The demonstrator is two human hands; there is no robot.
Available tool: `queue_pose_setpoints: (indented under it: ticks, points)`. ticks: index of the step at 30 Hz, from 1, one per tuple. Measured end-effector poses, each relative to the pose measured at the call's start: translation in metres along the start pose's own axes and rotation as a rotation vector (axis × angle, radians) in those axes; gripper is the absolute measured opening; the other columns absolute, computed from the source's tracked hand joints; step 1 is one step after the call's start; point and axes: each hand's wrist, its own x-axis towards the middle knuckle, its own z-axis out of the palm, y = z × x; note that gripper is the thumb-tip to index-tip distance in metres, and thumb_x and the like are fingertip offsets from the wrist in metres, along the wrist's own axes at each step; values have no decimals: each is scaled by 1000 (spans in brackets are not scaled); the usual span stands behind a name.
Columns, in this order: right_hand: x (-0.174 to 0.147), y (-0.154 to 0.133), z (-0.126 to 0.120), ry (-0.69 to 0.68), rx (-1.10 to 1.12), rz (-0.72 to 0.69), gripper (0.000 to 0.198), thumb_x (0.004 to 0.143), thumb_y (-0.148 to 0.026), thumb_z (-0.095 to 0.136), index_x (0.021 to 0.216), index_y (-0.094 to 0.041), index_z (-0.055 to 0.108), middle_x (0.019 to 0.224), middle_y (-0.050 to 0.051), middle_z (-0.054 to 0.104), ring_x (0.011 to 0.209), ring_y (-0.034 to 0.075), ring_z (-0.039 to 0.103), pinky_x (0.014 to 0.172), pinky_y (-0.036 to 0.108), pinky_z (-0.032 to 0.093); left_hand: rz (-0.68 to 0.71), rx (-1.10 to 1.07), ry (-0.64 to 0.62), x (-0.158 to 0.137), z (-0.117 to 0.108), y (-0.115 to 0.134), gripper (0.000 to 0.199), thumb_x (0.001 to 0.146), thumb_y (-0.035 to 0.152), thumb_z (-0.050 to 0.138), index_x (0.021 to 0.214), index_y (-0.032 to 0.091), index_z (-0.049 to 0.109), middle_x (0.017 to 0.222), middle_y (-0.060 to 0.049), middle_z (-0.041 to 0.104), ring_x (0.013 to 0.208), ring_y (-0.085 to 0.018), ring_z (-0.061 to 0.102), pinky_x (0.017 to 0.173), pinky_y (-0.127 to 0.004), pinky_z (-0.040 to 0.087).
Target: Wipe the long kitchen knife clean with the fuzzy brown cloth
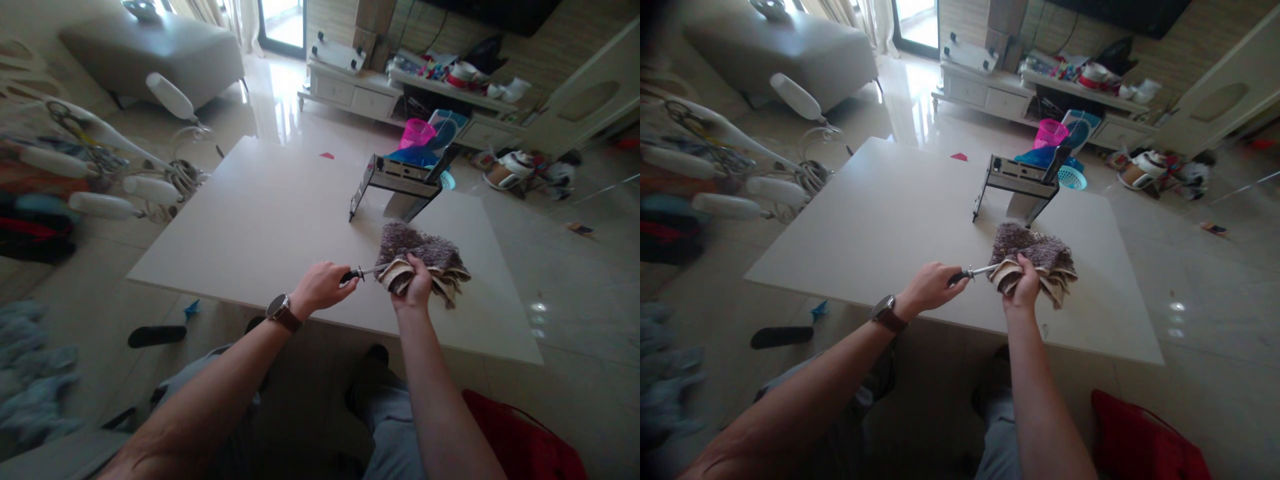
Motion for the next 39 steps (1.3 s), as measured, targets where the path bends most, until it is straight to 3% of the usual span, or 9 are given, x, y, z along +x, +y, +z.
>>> queue_pose_setpoints:
  ticks: [3, 12, 21, 26, 30, 39]
  points:
    - [-7, 9, 6, 57, -15, 31, 17, 71, -22, 76, 72, -19, 59, 66, -7, 65, 56, 9, 61, 53, 19, 53, -19, -20, 9, 0, 2, 3, 39, 99, 46, 49, 82, 19, 70, 68, -7, 66, 57, -16, 50, 58, -33, 20]
    - [-33, 30, 19, -103, -111, 61, 29, 59, -26, 87, 77, -18, 65, 76, -3, 70, 67, 13, 66, 65, 25, 58, -71, -122, 74, 3, 6, 4, 36, 99, 45, 50, 79, 19, 67, 69, -7, 66, 59, -17, 49, 60, -33, 21]
    - [-36, 33, 18, -172, -209, -42, 32, 60, -30, 89, 83, -20, 70, 88, 0, 75, 87, 19, 72, 84, 34, 61, -55, -303, 138, 3, 7, 3, 37, 97, 43, 53, 73, 17, 62, 64, -2, 57, 58, -13, 39, 61, -32, 21]
    - [-30, 25, 10, -231, -230, -14, 32, 59, -30, 91, 83, -20, 73, 93, 1, 76, 89, 19, 71, 86, 34, 61, -81, -710, 50, 8, 7, 4, 43, 93, 47, 54, 62, 16, 54, 54, 4, 43, 55, -10, 35, 56, -28, 22]
    - [-29, 21, 6, -239, -243, -46, 30, 61, -31, 91, 84, -20, 74, 98, 1, 77, 93, 19, 72, 91, 34, 60, -177, -995, -61, 10, 6, 4, 43, 89, 49, 55, 60, 17, 53, 49, 4, 42, 47, -9, 35, 49, -26, 24]
    - [-23, 26, -1, -344, -417, -66, 38, 64, -43, 90, 90, -20, 76, 94, 3, 78, 100, 26, 73, 92, 41, 60, -248, -1090, -112, 11, 10, 3, 44, 86, 50, 57, 57, 18, 49, 46, 3, 43, 41, -7, 35, 43, -23, 23]
